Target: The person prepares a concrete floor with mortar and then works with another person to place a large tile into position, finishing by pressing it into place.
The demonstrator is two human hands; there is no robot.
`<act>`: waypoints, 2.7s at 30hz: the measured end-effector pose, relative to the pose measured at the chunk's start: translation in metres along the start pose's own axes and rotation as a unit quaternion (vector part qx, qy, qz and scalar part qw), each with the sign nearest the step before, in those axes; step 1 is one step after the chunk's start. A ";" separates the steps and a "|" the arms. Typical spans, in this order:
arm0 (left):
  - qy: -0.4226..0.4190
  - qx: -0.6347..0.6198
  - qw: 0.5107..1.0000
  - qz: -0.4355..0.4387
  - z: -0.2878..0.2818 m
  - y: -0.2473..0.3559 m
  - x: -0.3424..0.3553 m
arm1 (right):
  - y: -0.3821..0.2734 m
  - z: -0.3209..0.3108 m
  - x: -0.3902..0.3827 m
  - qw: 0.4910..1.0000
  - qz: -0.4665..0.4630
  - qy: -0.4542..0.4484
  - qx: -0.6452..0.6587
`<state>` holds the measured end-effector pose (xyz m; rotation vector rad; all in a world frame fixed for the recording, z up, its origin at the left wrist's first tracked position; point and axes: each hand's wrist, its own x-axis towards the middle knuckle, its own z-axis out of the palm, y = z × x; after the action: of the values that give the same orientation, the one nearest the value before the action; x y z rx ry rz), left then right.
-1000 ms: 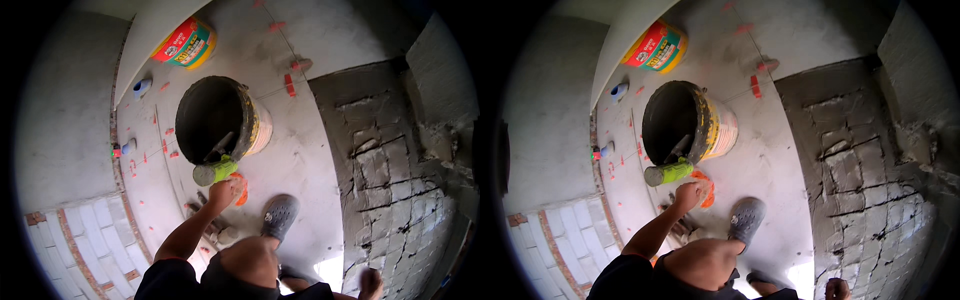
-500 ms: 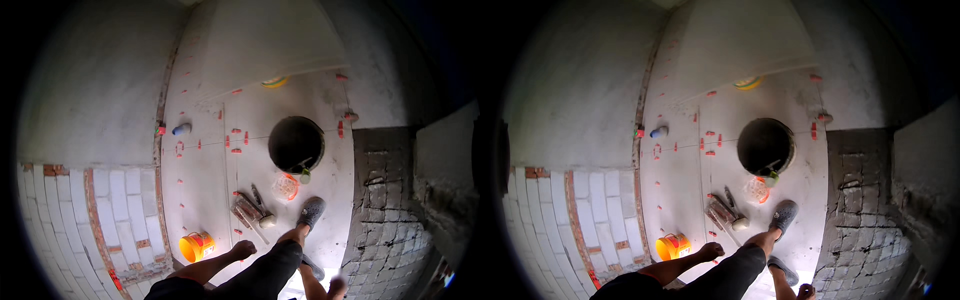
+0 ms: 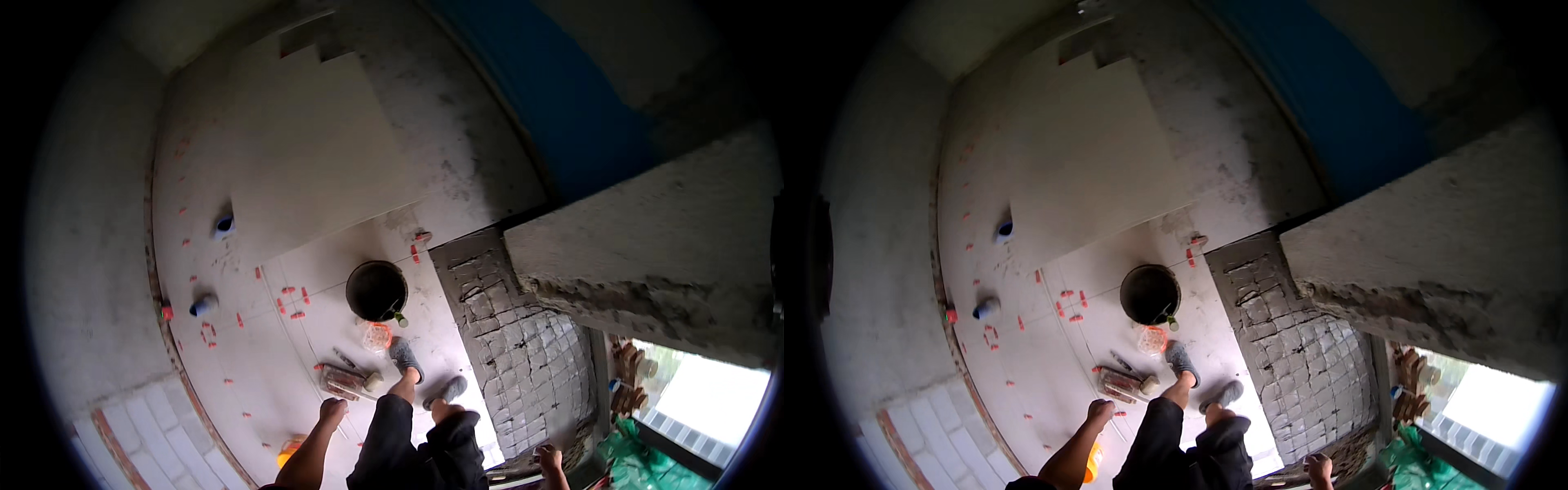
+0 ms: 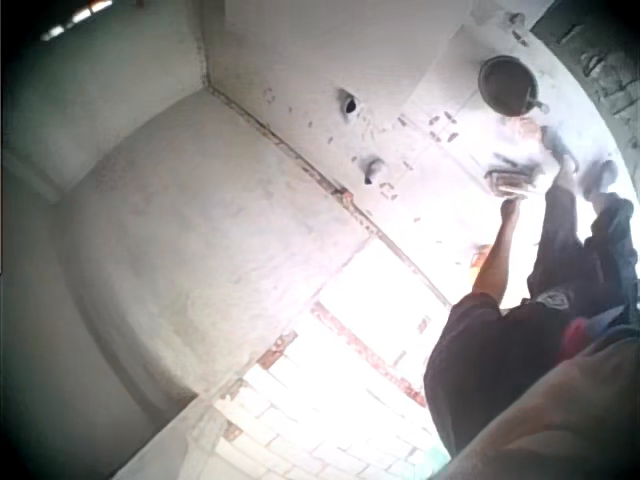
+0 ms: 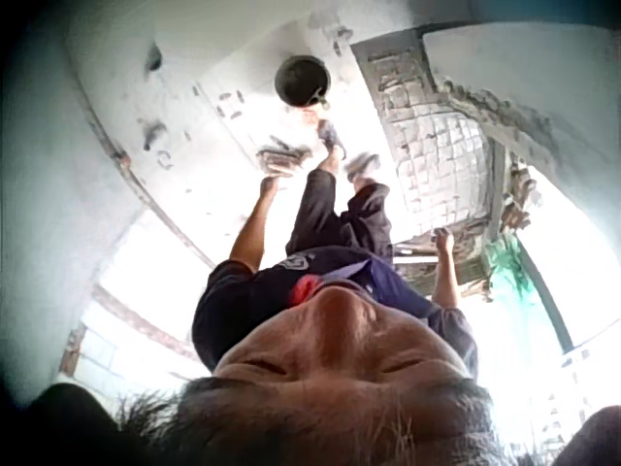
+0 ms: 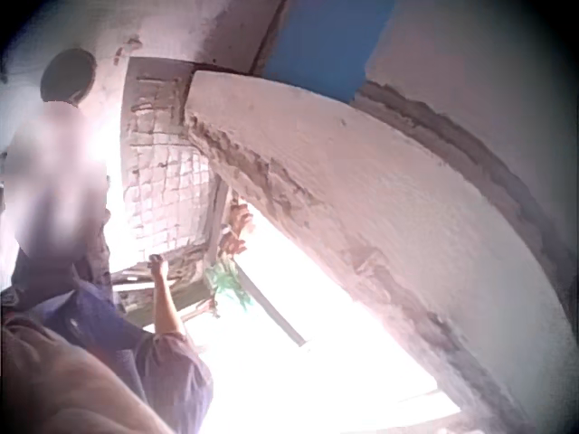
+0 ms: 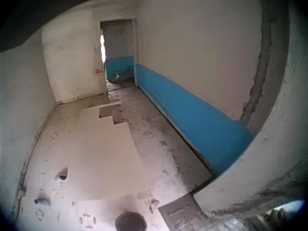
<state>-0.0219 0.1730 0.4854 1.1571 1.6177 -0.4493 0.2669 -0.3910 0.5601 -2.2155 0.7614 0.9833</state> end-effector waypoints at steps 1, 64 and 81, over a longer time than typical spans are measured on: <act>-0.007 -0.070 0.997 0.044 -0.003 0.027 -0.005 | 0.000 -0.004 -0.013 0.997 0.026 -0.010 -0.074; -0.749 0.561 0.197 0.293 0.283 1.119 -0.310 | -0.657 0.400 -0.073 0.964 0.227 0.000 0.137; -0.602 0.698 0.279 0.268 0.359 1.185 -0.175 | -0.811 0.374 0.108 0.767 0.357 0.195 0.497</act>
<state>1.1715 0.3681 0.8040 1.5353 -1.0457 -1.8239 0.7251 0.3810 0.4976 -1.1388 1.8730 0.2097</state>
